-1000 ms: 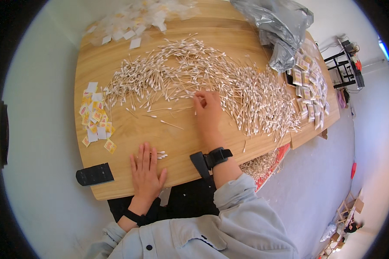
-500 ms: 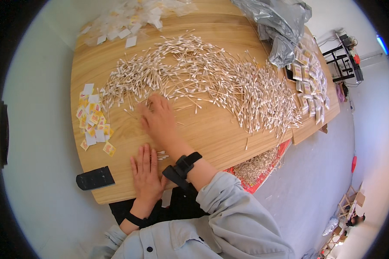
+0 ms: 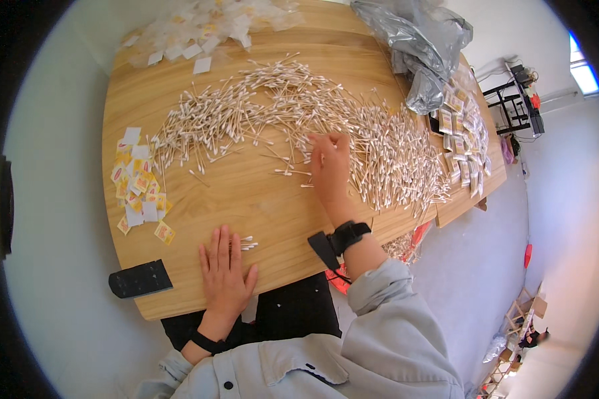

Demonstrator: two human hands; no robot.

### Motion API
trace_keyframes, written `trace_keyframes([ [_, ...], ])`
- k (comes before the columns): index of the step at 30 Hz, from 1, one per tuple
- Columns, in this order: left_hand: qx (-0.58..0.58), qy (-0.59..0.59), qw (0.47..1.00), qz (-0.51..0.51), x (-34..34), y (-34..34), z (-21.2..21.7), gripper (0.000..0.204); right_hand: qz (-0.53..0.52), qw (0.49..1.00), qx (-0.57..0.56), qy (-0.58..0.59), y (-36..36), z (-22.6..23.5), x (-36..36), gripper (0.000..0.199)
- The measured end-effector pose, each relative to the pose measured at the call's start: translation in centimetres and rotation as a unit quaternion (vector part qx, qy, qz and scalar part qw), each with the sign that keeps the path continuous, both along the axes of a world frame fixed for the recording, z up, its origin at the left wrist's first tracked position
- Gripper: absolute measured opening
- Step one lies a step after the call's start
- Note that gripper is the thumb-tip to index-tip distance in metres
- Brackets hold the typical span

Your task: Organize cotton swabs into neat rows and place them into small plastic bags.

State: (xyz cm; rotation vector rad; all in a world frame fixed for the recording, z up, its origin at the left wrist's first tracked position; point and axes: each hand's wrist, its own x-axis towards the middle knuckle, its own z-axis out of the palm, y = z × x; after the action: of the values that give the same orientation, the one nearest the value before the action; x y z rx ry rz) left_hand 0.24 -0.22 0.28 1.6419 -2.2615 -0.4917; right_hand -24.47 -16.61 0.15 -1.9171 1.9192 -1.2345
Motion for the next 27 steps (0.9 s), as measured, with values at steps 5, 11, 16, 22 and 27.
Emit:
trace_keyframes([
  [5, 0.007, -0.002, 1.0, -0.001, 0.0, -0.1, 0.1, 0.076, 0.064, 0.969, -0.08, 0.224, -4.9, 1.3, -1.8, 0.03],
  [11, 0.003, -0.003, 1.0, -0.002, 0.1, 0.1, -0.1, 0.078, 0.103, 0.962, -0.026, 0.25, -6.5, 2.1, -3.5, 0.012],
  [16, -0.004, -0.004, 1.0, -0.003, 0.1, 0.1, -0.4, 0.078, -0.01, 0.995, 0.059, 0.074, -5.7, 1.8, -5.5, 0.016],
  [22, -0.011, 0.003, 1.0, 0.008, 0.3, 0.4, -0.3, 0.08, -0.001, 0.938, 0.262, -0.227, -3.6, 3.1, -3.6, 0.027],
  [27, -0.029, 0.039, 0.999, 0.023, 0.2, 0.6, -0.5, 0.079, 0.097, 0.872, 0.336, -0.342, -1.2, 2.5, -2.5, 0.028],
])
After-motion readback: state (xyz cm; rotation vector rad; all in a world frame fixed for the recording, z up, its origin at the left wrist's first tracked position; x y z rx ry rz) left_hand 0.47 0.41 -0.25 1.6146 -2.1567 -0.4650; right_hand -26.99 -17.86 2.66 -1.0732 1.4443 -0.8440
